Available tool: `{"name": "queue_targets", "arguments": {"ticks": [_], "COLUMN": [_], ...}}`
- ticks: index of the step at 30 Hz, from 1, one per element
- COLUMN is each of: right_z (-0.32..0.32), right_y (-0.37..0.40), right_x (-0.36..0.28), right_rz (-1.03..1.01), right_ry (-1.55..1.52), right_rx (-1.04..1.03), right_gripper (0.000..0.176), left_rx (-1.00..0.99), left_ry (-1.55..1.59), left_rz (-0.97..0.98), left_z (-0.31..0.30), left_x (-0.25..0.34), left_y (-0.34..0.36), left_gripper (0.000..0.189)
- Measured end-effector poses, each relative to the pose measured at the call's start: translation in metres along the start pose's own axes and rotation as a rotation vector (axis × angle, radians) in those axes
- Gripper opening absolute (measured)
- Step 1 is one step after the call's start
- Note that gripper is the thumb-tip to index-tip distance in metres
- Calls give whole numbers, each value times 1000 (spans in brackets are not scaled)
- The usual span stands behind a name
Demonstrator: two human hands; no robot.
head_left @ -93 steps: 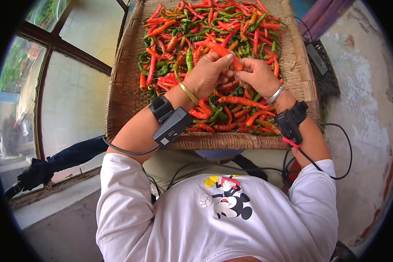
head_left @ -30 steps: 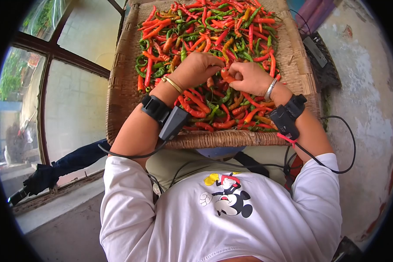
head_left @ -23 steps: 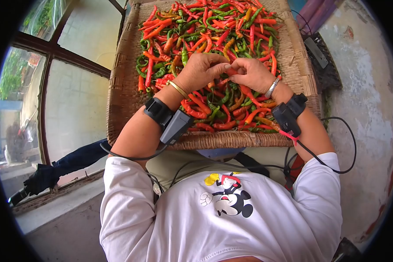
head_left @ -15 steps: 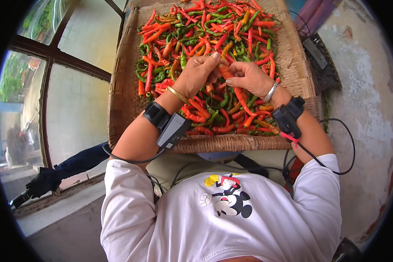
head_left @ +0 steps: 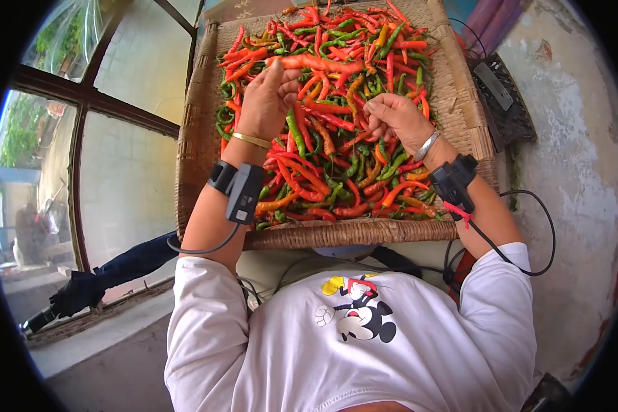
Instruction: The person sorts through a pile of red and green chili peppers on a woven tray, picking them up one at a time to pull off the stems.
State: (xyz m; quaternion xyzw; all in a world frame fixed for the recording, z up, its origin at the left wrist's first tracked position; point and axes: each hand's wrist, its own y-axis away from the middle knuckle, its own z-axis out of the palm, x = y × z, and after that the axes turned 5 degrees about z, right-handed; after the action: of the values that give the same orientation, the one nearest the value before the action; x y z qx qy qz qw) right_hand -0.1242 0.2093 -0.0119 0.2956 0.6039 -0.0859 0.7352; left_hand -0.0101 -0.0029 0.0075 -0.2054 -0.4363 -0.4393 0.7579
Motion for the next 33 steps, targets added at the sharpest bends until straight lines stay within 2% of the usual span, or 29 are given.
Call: {"name": "queue_targets", "arguments": {"ticks": [2,4,5,6,7,8,10,11,12,14,15,16,18,19,24,28,30,31,33], "right_z": [-4,-7,-7,-6,-7,-7,-10,-9,-10,-11,-10,-8,-4,-6,-5,-11,-16,-18,-20], "right_y": [-5,-7,-7,-7,-7,-6,-3,-1,0,3,7,10,14,11,7,-1,-2,-2,-1], "right_x": [3,6,8,10,10,8,4,4,4,4,-4,-8,-13,-10,-5,1,1,-1,-4], "right_rz": [-16,4,3,-32,-66,-66,-176,-246,-244,-151,-76,-73,168,218,224,231,184,185,83], "right_ry": [33,62,58,235,414,411,997,1068,1066,1331,1330,1325,1374,1346,1327,1308,1187,1185,969], "right_rx": [55,89,95,127,160,165,130,153,161,168,116,127,12,-5,59,14,-13,-10,95], "right_gripper": [24,26,26,23,20,20,15,11,11,16,24,24,34,41,44,36,25,25,23], "left_rx": [46,-37,-64,-149,-281,-413,-606,-727,-735,-839,-855,-867,-888,-887,-884,-851,-828,-800,-801], "left_ry": [64,-120,-365,-561,-781,-998,-1127,-1221,-1221,-1300,-1323,-1324,-1302,-1311,-1319,-1265,-1270,-1273,-1281], "left_rz": [-15,-45,-9,-14,88,193,285,368,370,323,337,340,329,299,366,358,324,294,286], "left_z": [-4,-6,-2,7,12,16,29,26,28,32,32,32,33,33,35,46,52,55,61], "left_x": [3,0,-9,-14,-21,-28,-34,-44,-48,-54,-56,-59,-63,-63,-64,-53,-47,-44,-37], "left_y": [-2,3,7,14,21,27,38,37,38,44,47,48,51,51,48,50,50,50,49], "left_gripper": [25,28,30,25,20,16,17,21,21,19,19,19,20,20,21,21,21,20,21]}}
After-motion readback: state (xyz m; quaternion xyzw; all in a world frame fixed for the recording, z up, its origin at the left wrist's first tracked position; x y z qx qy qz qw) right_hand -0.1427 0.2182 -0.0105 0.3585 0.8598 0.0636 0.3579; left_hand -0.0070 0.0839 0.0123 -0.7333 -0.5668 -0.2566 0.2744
